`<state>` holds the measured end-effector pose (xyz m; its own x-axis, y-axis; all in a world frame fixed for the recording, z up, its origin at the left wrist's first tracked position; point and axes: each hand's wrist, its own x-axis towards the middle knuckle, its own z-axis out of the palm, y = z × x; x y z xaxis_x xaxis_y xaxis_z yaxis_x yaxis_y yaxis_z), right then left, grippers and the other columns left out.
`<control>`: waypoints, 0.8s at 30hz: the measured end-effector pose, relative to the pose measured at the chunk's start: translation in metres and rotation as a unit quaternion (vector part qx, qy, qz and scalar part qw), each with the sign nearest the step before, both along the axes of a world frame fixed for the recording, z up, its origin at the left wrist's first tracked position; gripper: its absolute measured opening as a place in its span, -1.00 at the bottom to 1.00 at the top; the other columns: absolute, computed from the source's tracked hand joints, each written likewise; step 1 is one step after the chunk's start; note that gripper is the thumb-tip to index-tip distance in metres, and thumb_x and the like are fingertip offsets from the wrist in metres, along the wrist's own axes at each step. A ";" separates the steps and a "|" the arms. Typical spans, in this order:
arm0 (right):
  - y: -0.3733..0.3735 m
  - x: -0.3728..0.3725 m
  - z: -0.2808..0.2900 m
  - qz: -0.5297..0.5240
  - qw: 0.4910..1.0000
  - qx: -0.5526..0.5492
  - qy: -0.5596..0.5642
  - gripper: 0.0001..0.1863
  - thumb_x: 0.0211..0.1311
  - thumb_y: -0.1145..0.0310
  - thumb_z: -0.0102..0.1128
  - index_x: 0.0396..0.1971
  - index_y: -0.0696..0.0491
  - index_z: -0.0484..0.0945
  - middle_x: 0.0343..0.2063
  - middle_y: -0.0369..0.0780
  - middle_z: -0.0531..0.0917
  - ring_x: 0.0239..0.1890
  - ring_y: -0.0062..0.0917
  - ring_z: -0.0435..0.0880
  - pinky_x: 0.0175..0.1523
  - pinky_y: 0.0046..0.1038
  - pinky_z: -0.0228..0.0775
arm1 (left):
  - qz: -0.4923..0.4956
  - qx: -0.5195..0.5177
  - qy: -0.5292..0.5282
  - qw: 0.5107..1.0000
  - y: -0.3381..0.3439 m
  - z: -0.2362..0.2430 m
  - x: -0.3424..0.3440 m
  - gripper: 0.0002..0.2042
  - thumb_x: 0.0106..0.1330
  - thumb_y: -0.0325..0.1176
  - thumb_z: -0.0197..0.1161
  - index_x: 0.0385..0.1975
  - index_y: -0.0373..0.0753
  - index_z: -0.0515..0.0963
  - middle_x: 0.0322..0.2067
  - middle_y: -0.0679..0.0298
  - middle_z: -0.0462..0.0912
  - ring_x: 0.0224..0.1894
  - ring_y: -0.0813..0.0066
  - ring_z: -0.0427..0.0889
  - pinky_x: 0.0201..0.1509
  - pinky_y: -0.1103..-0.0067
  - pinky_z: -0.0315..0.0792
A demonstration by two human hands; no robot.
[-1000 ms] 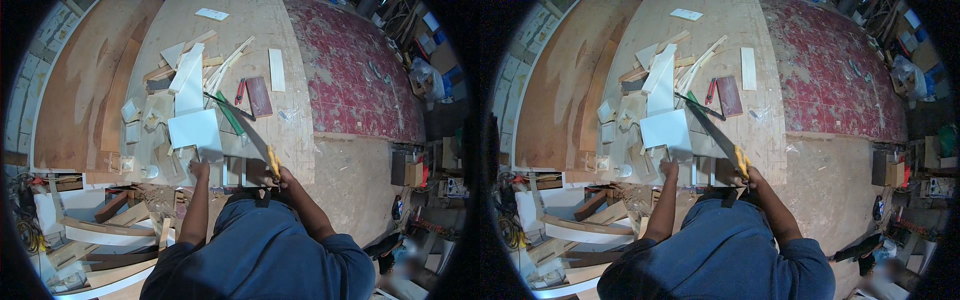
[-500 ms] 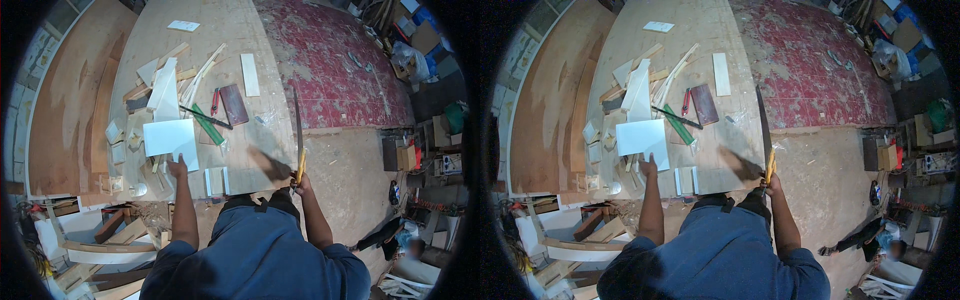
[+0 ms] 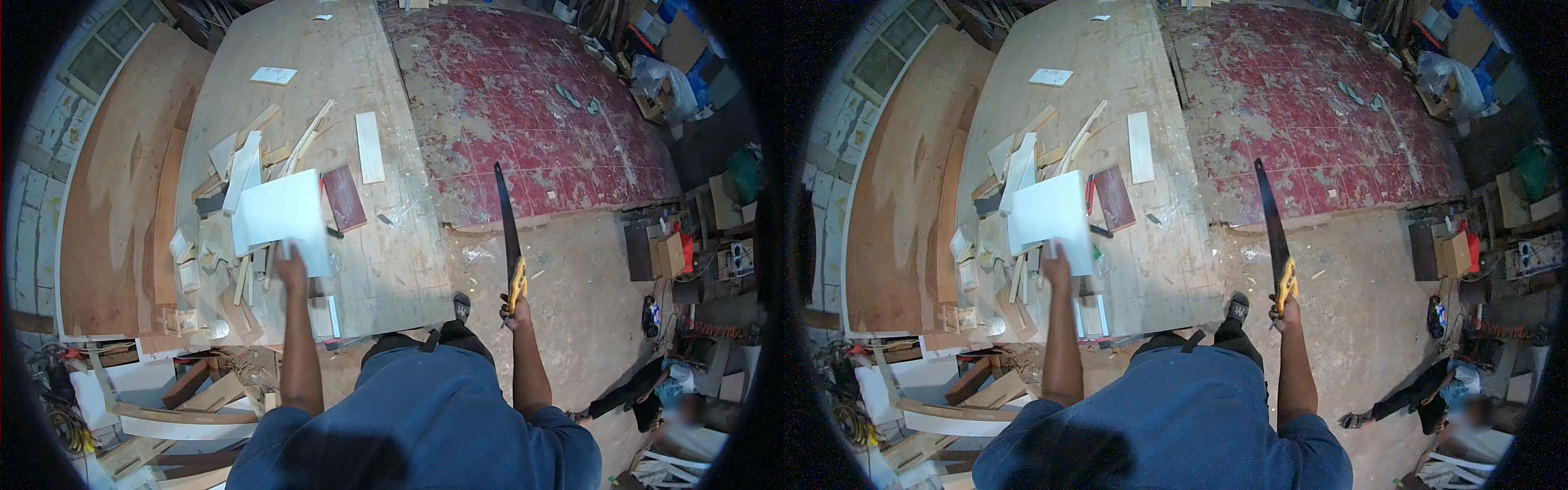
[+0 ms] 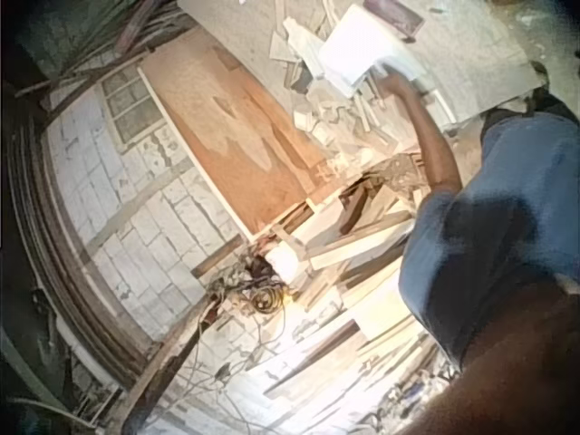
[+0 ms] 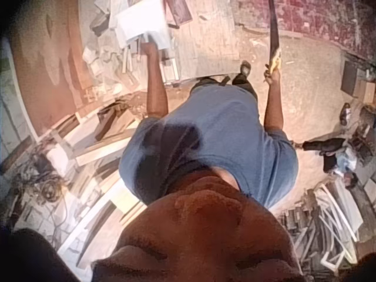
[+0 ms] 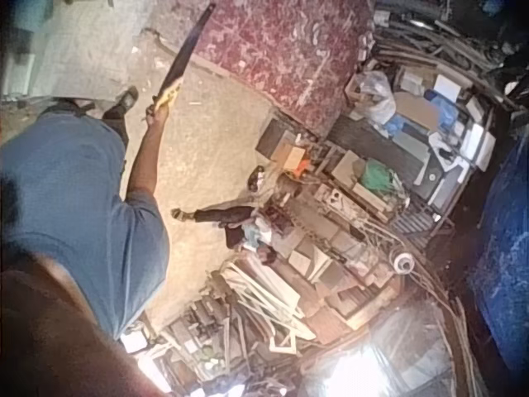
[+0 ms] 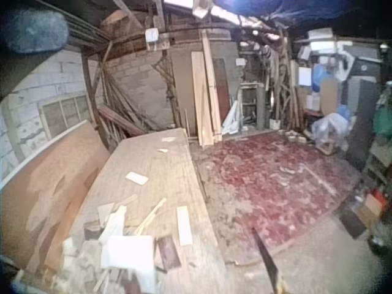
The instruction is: Marking and inspecting wood for cutting in a workshop.
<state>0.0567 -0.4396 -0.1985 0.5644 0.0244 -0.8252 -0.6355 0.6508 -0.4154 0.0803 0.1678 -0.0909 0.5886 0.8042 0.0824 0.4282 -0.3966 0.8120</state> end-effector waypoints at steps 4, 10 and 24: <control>-0.039 0.021 0.017 -0.015 0.999 -0.048 0.001 -0.75 0.44 0.10 -0.11 -0.15 -0.06 0.41 -0.30 -0.20 0.56 -0.69 -0.63 0.27 -0.67 -0.60 0.14 | -0.107 -0.065 0.034 0.992 -0.126 -0.009 0.019 -0.36 0.41 -0.01 0.19 0.22 -0.50 0.34 0.16 -0.24 0.48 0.20 -0.12 0.49 0.28 0.23 0.34; -0.111 0.056 0.026 -0.042 0.998 -0.053 -0.014 -0.75 0.44 0.08 -0.11 -0.20 -0.05 0.40 -0.41 -0.26 0.51 -0.68 -0.63 0.24 -0.66 -0.62 0.12 | -0.178 0.009 0.267 0.947 -0.277 -0.041 0.012 -0.34 0.26 0.16 0.24 0.04 -0.40 0.47 -0.03 -0.14 0.62 0.08 -0.10 0.57 0.17 0.14 0.39; -0.177 0.092 0.037 -0.020 0.997 -0.069 -0.019 -0.71 0.43 0.02 -0.08 -0.27 -0.07 0.41 -0.51 -0.31 0.45 -0.68 -0.61 0.24 -0.64 -0.60 0.10 | -0.361 0.294 0.264 0.845 -0.215 -0.072 -0.023 -0.44 0.22 0.23 0.21 -0.23 -0.25 0.63 -0.11 0.08 0.61 0.00 0.15 0.52 0.16 0.17 0.21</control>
